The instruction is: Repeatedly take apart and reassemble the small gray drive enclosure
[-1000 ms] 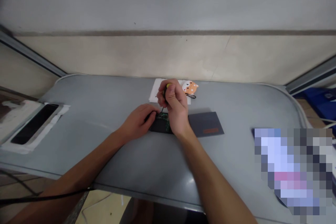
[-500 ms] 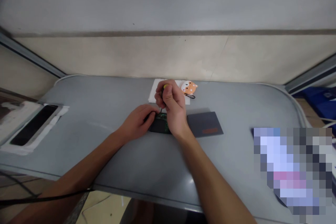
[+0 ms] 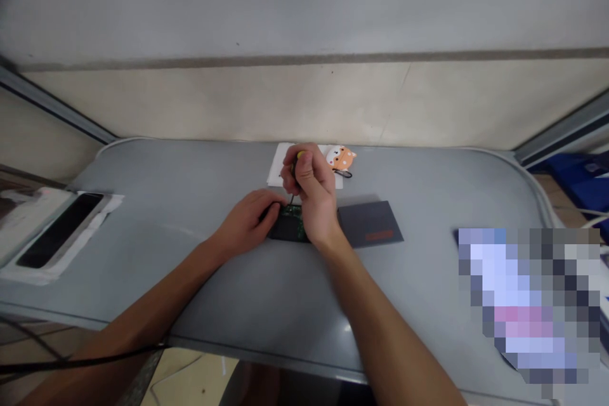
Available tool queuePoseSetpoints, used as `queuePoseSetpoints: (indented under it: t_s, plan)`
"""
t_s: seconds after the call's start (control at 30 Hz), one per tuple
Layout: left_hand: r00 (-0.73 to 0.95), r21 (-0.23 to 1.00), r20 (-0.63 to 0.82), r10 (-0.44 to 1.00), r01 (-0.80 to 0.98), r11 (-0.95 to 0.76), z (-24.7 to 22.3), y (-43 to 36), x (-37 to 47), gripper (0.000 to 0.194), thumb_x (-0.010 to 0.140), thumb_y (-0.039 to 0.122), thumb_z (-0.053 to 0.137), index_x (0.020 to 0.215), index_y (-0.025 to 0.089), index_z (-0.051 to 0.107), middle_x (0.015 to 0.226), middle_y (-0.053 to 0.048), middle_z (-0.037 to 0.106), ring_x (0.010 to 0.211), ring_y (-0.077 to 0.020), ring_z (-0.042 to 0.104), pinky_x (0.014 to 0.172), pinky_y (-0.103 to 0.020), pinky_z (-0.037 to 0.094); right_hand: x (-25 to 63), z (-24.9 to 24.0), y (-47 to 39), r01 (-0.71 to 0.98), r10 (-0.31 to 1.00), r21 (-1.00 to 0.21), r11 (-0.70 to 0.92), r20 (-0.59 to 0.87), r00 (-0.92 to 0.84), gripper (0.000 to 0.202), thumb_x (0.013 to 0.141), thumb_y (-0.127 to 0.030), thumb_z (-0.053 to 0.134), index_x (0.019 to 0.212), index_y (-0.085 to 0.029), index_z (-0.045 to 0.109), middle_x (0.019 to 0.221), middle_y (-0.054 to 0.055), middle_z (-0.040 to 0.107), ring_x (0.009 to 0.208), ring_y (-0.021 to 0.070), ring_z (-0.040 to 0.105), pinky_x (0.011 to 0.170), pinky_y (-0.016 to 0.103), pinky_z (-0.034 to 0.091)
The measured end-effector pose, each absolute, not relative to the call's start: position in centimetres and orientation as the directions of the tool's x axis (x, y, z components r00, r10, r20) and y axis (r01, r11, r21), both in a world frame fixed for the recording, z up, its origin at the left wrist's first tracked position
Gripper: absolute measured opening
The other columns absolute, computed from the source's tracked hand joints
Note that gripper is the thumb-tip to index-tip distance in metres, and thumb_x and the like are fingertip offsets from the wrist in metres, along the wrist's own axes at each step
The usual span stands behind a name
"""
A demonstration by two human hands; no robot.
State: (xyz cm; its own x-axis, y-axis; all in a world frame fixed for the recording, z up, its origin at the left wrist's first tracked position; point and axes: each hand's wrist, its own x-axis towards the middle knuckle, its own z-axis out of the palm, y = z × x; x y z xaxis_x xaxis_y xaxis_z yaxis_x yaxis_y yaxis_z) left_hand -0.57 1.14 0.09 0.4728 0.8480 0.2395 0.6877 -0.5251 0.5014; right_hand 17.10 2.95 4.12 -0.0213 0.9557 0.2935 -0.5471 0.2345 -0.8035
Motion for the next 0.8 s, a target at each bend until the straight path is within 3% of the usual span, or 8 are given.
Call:
queuePoseSetpoints:
  t_s: [0.27, 0.8]
  plan:
    - [0.475, 0.5, 0.24, 0.847, 0.687, -0.527, 0.08, 1.12, -0.54, 0.025, 0.108, 0.028, 0.042, 0.107, 0.021, 0.066, 0.105, -0.008, 0.075, 0.099, -0.0246, 0.069, 0.093, -0.042, 0.053, 16.99, 4.04, 2.78, -0.594, 0.94, -0.765, 0.248, 0.338, -0.043, 0.035, 0.103, -0.055, 0.06, 0.088, -0.024, 0.061, 0.078, 0.0, 0.046, 0.065, 0.013, 0.041, 0.059, 0.03, 0.036]
    - [0.468, 0.5, 0.239, 0.851, 0.692, -0.521, 0.19, 1.07, -0.38, 0.025, 0.107, 0.028, 0.042, 0.103, 0.02, 0.066, 0.097, -0.006, 0.072, 0.093, -0.0233, 0.067, 0.09, -0.041, 0.053, 17.06, 3.92, 2.78, -0.584, 0.952, -0.777, 0.235, 0.306, -0.026, 0.037, 0.1, -0.06, 0.062, 0.087, -0.025, 0.058, 0.072, -0.001, 0.045, 0.063, 0.0141, 0.041, 0.059, 0.03, 0.036]
